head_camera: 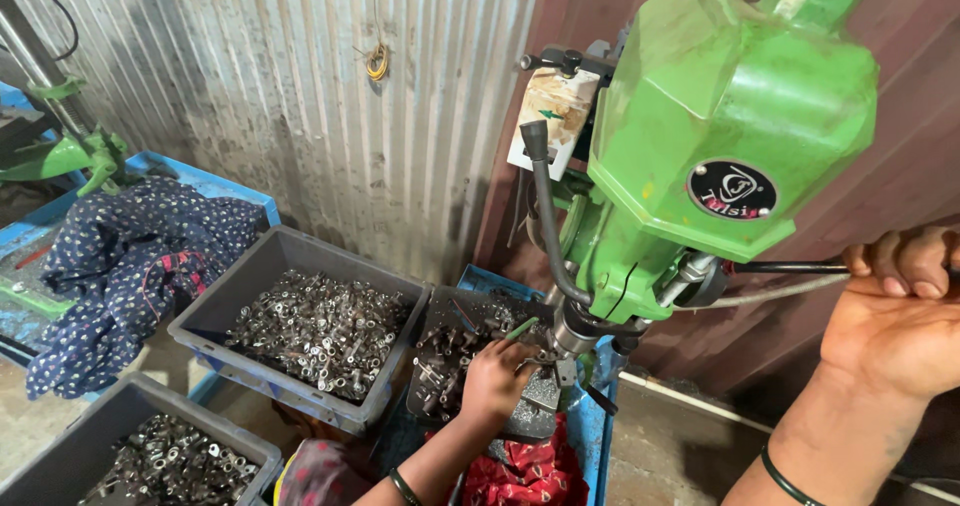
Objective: The person operates a bench drill press, placing small metal fittings one at a time onto the drill table and pulling the feed lever to drill each part, then moving finished parts into a bin. Near the end they wipe the drilled parts with a red cloth.
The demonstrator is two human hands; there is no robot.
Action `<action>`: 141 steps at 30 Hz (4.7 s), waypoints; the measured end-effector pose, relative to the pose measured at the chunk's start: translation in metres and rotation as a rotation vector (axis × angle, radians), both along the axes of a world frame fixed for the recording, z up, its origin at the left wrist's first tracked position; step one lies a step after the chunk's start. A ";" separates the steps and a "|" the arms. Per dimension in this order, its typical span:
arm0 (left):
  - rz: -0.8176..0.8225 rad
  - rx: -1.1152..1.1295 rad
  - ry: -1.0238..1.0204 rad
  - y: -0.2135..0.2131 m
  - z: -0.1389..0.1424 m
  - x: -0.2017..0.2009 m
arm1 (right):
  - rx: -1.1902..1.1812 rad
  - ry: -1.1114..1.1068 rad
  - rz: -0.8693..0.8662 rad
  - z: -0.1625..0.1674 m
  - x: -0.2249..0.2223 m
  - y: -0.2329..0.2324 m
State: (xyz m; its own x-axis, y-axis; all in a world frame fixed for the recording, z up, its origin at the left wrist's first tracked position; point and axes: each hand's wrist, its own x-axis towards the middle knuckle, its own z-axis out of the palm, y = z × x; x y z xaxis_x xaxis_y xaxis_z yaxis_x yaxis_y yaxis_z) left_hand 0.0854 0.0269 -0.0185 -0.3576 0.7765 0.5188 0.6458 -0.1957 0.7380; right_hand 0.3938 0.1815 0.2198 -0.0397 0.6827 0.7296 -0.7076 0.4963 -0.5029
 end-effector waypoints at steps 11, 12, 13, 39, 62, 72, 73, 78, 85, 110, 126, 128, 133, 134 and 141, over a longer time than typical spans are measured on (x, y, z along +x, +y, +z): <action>0.057 0.008 0.166 0.007 0.007 -0.003 | 0.247 0.000 -0.400 -0.101 -0.012 -0.097; 0.065 0.014 0.170 0.007 0.008 -0.004 | 0.202 0.001 -0.413 -0.109 -0.008 -0.096; 0.076 0.005 0.176 0.007 0.009 -0.004 | 0.177 -0.001 -0.407 -0.117 -0.004 -0.096; -0.214 -0.382 -0.222 0.017 0.011 -0.020 | -0.003 -0.094 -0.042 0.025 -0.012 0.011; -0.101 0.010 0.201 -0.002 -0.010 0.000 | 0.038 -0.061 0.079 -0.008 0.015 0.026; -0.118 -0.001 0.194 0.003 0.002 -0.014 | 0.361 -0.236 -0.349 -0.091 0.016 -0.085; -0.125 0.000 0.170 0.001 0.002 -0.013 | 0.358 -0.190 -0.353 -0.094 0.013 -0.085; -0.114 0.065 0.144 0.001 0.006 -0.012 | 0.251 -0.129 -0.429 -0.097 0.006 -0.086; -0.110 0.106 0.111 0.002 0.004 -0.009 | 0.216 -0.134 -0.436 -0.116 0.032 -0.063; 0.202 -0.227 0.291 -0.004 0.035 -0.074 | 0.044 -0.044 0.150 -0.006 0.023 0.042; 0.065 -0.112 0.223 0.024 0.052 -0.058 | -0.016 -0.029 0.044 0.040 -0.027 -0.027; 0.047 -0.008 0.032 0.022 0.047 -0.055 | -0.177 0.284 0.324 0.044 -0.032 -0.034; -0.245 0.051 -0.424 0.002 0.024 -0.045 | 0.067 -0.172 -0.093 0.056 -0.045 -0.050; -0.305 -0.008 -0.516 -0.001 0.021 -0.042 | 0.087 -0.190 -0.085 0.059 -0.048 -0.052; -0.270 -0.013 -0.470 0.000 0.026 -0.011 | -0.297 0.490 0.467 0.058 -0.047 -0.051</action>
State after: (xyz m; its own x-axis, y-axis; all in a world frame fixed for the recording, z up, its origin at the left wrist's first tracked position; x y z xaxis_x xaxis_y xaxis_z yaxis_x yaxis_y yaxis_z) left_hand 0.0747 0.0269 0.0079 -0.3355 0.8782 0.3409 0.1739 -0.2979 0.9386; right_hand 0.3471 0.1304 0.2778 -0.0920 0.8458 0.5255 -0.9898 -0.0198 -0.1414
